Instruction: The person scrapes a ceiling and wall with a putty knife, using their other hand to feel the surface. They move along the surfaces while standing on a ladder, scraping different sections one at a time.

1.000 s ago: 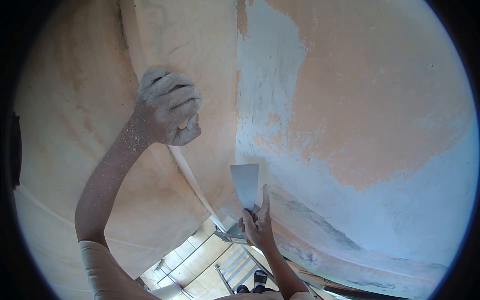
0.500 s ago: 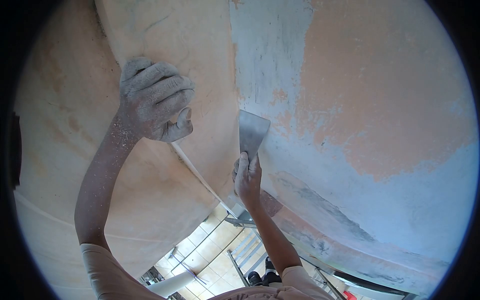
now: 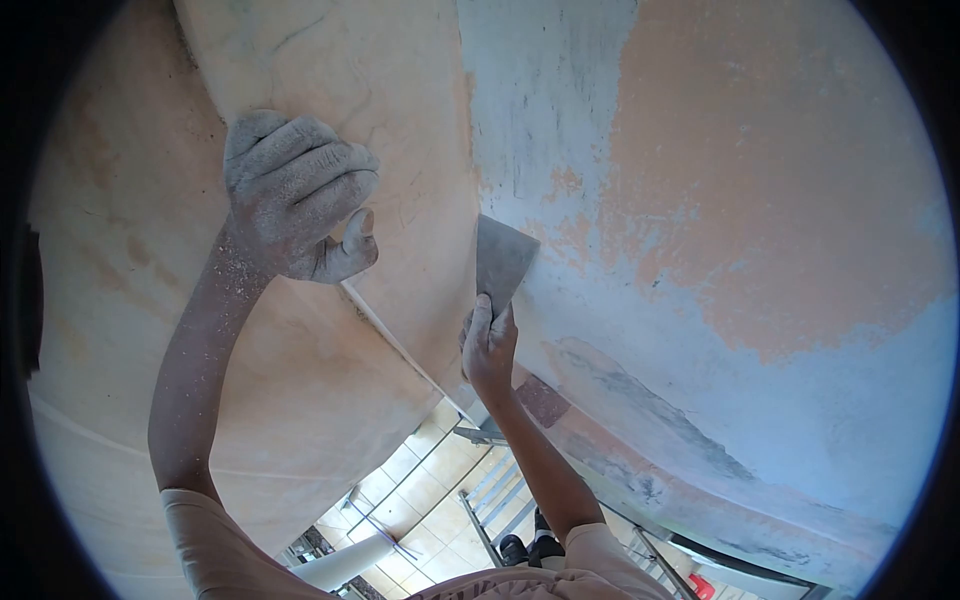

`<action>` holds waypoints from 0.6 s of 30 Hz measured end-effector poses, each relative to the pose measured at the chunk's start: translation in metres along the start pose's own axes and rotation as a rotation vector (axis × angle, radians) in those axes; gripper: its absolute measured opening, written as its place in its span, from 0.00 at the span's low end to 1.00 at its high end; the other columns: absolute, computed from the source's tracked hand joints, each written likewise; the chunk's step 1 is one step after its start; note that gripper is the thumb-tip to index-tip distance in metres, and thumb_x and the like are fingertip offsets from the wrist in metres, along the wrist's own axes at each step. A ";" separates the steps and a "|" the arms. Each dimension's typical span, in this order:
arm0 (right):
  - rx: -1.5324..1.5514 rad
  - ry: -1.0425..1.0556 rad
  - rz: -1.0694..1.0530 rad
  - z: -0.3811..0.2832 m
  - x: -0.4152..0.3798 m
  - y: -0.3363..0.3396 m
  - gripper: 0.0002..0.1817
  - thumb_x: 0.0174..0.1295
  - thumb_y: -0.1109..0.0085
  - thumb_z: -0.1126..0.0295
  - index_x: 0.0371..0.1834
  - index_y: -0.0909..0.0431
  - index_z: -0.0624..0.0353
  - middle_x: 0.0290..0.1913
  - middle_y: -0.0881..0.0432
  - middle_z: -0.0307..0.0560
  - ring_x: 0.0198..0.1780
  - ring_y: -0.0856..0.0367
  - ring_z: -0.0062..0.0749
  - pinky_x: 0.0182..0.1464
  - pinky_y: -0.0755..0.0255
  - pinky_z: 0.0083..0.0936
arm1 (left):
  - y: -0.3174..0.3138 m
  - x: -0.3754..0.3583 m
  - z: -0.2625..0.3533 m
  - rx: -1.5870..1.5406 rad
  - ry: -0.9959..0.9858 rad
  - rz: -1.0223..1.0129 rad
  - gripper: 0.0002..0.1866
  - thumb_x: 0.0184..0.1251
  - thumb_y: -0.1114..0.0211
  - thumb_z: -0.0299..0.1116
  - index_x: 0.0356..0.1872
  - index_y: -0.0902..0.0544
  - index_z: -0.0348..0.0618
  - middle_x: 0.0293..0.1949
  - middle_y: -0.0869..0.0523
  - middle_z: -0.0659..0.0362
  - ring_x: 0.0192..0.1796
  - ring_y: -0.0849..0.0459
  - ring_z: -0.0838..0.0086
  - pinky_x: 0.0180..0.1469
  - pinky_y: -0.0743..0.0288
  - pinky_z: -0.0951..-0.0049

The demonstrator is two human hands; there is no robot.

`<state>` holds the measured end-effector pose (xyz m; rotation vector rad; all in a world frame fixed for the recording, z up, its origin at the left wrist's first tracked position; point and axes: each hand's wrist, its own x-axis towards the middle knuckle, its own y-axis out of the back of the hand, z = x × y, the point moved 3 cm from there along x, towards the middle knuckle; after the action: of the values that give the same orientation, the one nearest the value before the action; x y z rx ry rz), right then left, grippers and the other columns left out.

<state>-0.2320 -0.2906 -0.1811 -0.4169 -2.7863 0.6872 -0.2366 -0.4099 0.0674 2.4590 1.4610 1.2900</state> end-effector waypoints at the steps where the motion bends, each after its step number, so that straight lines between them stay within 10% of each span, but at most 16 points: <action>1: -0.010 -0.014 0.002 0.001 0.000 0.000 0.06 0.73 0.61 0.66 0.42 0.39 0.56 0.17 0.43 0.29 0.14 0.48 0.11 0.15 0.49 0.15 | 0.000 0.000 0.000 0.003 -0.003 0.011 0.04 0.32 0.39 0.32 0.13 0.27 0.53 0.20 0.27 0.69 0.26 0.27 0.77 0.34 0.36 0.70; 18: -0.017 0.129 0.006 0.009 0.018 -0.002 0.05 0.71 0.60 0.70 0.44 0.36 0.59 0.16 0.43 0.28 0.13 0.48 0.10 0.14 0.51 0.15 | -0.004 -0.004 0.000 -0.011 -0.003 0.030 0.05 0.31 0.39 0.31 0.14 0.26 0.53 0.20 0.27 0.69 0.26 0.28 0.76 0.34 0.36 0.69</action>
<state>-0.2521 -0.2903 -0.1851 -0.4557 -2.6722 0.6152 -0.2402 -0.4102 0.0634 2.4847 1.4180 1.2954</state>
